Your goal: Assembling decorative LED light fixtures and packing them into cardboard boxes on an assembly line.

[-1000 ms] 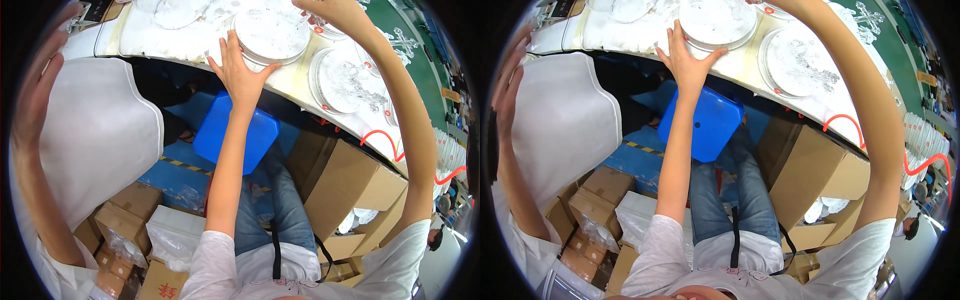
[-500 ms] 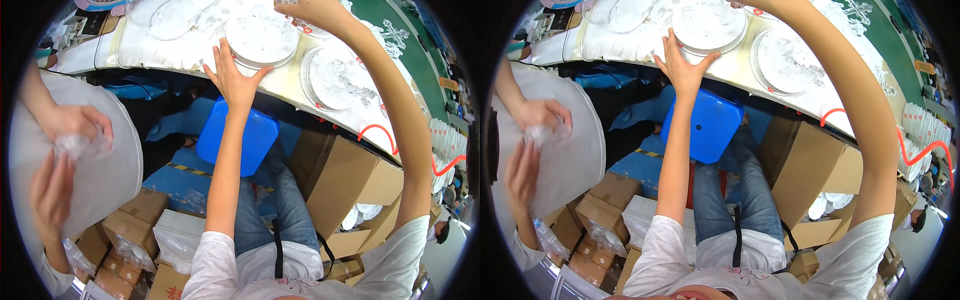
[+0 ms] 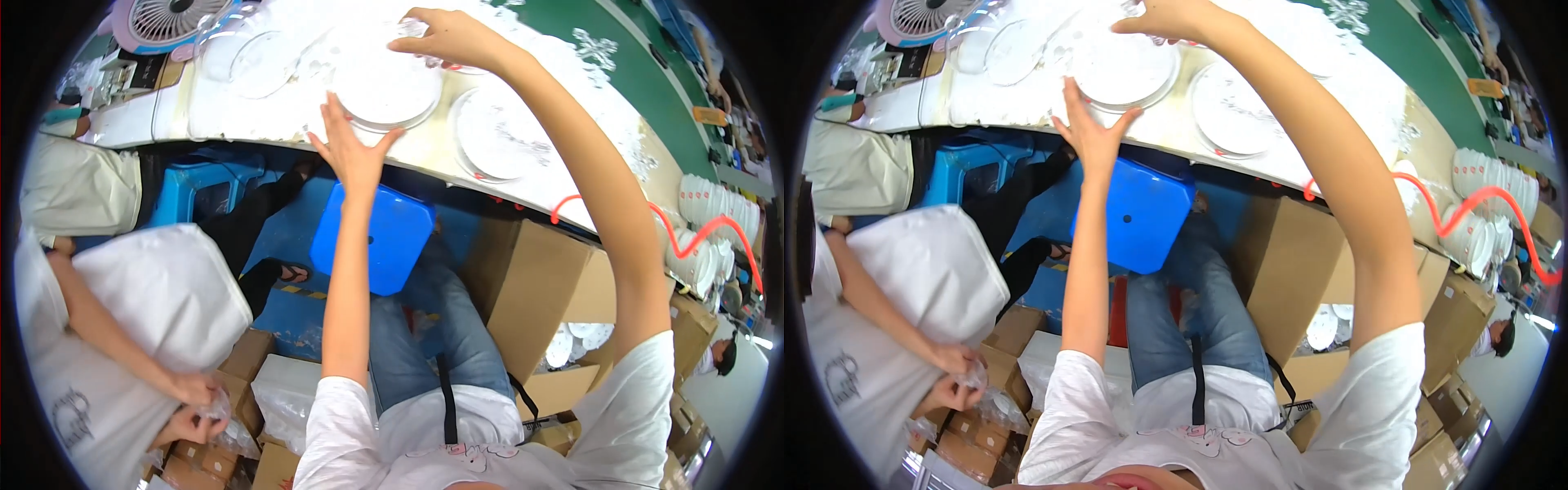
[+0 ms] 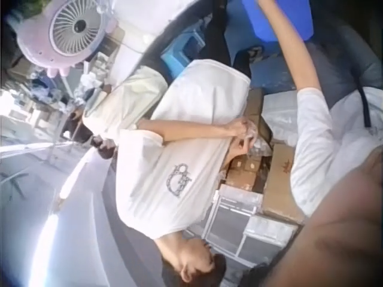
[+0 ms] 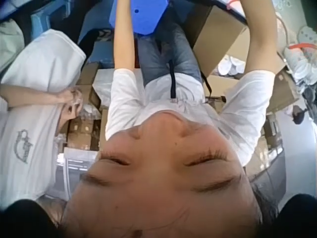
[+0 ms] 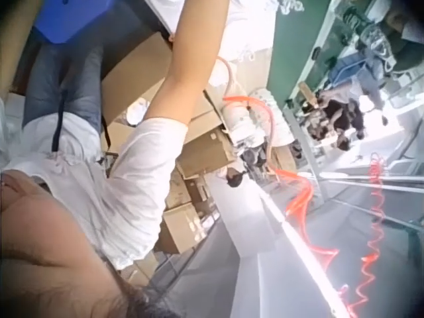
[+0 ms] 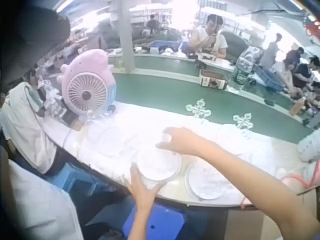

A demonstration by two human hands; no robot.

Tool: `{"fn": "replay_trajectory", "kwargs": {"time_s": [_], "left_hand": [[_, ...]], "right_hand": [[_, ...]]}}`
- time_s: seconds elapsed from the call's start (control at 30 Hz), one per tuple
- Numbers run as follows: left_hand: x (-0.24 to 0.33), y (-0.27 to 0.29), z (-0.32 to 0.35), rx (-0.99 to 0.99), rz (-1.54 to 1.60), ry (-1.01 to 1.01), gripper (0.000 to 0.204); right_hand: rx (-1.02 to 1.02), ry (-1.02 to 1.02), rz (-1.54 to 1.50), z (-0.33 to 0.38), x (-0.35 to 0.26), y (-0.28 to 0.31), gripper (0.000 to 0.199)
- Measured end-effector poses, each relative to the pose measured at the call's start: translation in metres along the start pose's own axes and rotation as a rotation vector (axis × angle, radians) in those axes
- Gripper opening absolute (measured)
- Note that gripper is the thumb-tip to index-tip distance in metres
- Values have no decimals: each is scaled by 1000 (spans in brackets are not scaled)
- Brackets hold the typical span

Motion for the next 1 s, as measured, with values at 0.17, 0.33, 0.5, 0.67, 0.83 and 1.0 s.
{"fn": "replay_trajectory", "kwargs": {"time_s": [0.17,0.33,0.5,0.67,0.83,1.0], "left_hand": [[14,27,35,45,102,19,91],[80,10,90,-132,218,-16,92],[116,-32,76,-173,204,-85,110],[115,-48,73,-85,121,-50,107],[118,-55,71,-69,93,-83,106],[122,-60,69,-86,111,-72,103]], "right_hand": [[290,93,119,87,-10,55,58],[246,-137,186,179,-12,26,48],[248,-245,171,172,6,6,33],[418,-18,122,167,11,21,17],[322,-16,-5,163,26,36,16],[194,-18,79,156,25,39,16]]}}
Point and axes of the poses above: each hand's wrist, its own z-axis away from the middle knuckle, its own y-axis out of the back of the hand, x = y × z, the point moved 4 cm from there along -z, towards the middle knuckle, and after that the axes turned 3 degrees about -z, right-handed, at the moved point
